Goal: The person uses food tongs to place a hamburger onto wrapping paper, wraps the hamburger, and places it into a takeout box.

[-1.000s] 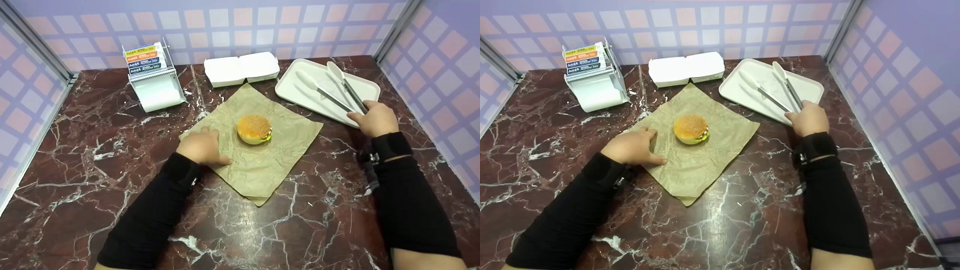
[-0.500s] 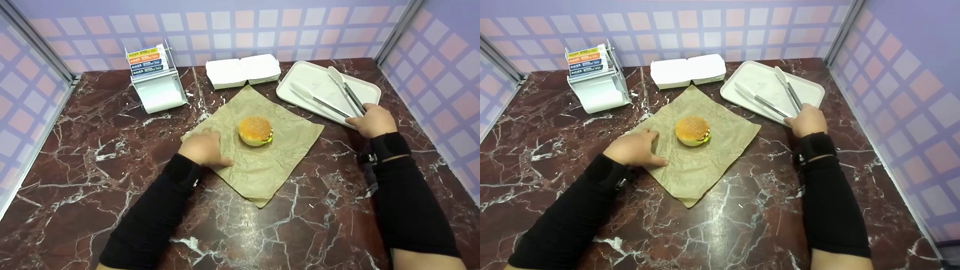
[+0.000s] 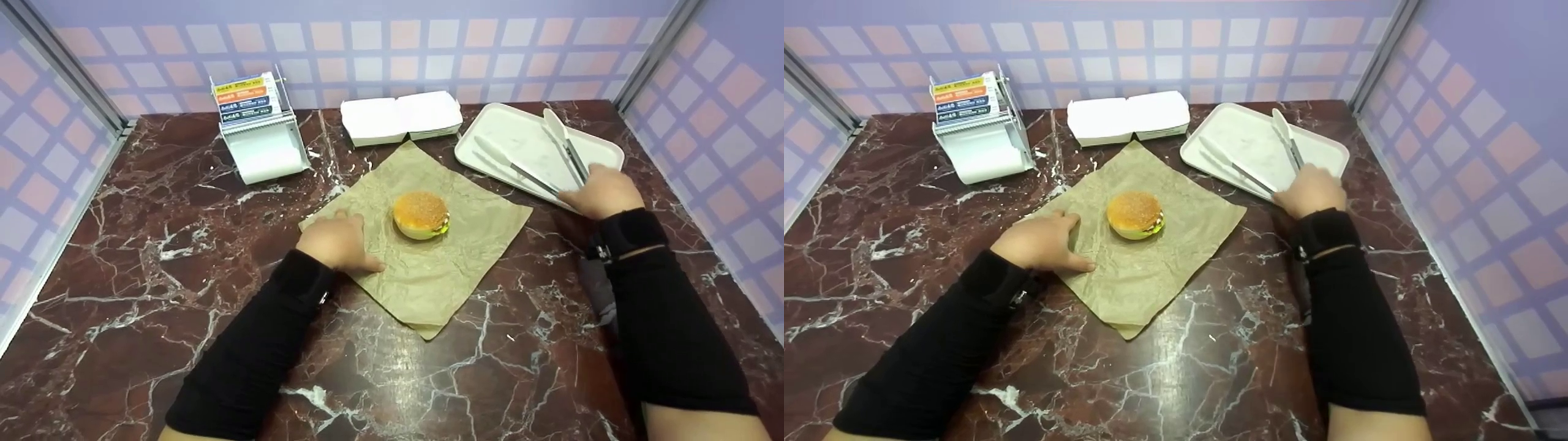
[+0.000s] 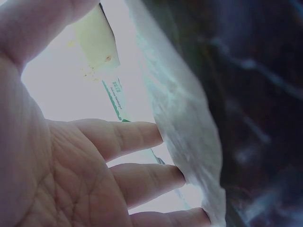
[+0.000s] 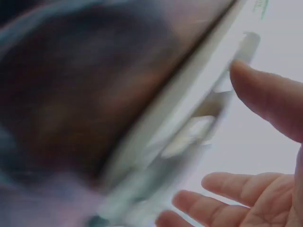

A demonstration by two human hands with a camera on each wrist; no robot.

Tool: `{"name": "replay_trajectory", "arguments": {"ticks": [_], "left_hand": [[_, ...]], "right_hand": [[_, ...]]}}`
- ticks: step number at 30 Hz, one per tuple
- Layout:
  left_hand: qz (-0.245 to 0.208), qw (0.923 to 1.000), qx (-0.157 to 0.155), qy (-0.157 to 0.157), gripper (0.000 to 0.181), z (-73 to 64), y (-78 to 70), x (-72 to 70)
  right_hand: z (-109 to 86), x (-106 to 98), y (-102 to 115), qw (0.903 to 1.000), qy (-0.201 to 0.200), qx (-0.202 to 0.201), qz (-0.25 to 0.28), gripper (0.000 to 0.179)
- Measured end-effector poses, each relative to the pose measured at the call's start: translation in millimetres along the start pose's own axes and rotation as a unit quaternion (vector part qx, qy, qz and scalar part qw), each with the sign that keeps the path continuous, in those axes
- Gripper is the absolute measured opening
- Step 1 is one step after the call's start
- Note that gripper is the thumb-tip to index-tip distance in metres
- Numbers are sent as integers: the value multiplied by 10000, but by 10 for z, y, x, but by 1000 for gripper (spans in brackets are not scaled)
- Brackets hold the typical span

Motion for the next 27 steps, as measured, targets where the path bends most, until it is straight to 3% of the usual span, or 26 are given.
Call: {"name": "replay_trajectory", "arguments": {"ticks": [7, 14, 22, 27], "left_hand": [[33, 10000, -55, 55, 109, -15, 9, -16], [71, 9999, -80, 74, 112, -10, 16, -12], [104, 9999, -54, -12, 109, -22, 9, 10], [67, 9999, -127, -2, 111, -39, -3, 3]], "right_hand": [[58, -168, 901, 9953, 160, -838, 467, 77], [298, 110, 1701, 9802, 1077, -1657, 161, 62], [596, 489, 2069, 9602, 1557, -2129, -918, 54], [704, 610, 2098, 9582, 1785, -1953, -1090, 63]]}}
Point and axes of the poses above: each hand's wrist, its own z-axis towards the middle knuckle, its own x-axis out of the palm, y = z × x, the point moved 5 cm from there along z, towards the middle knuckle, and after that the axes turned 1 degree about -z, right-handed, at the moved point
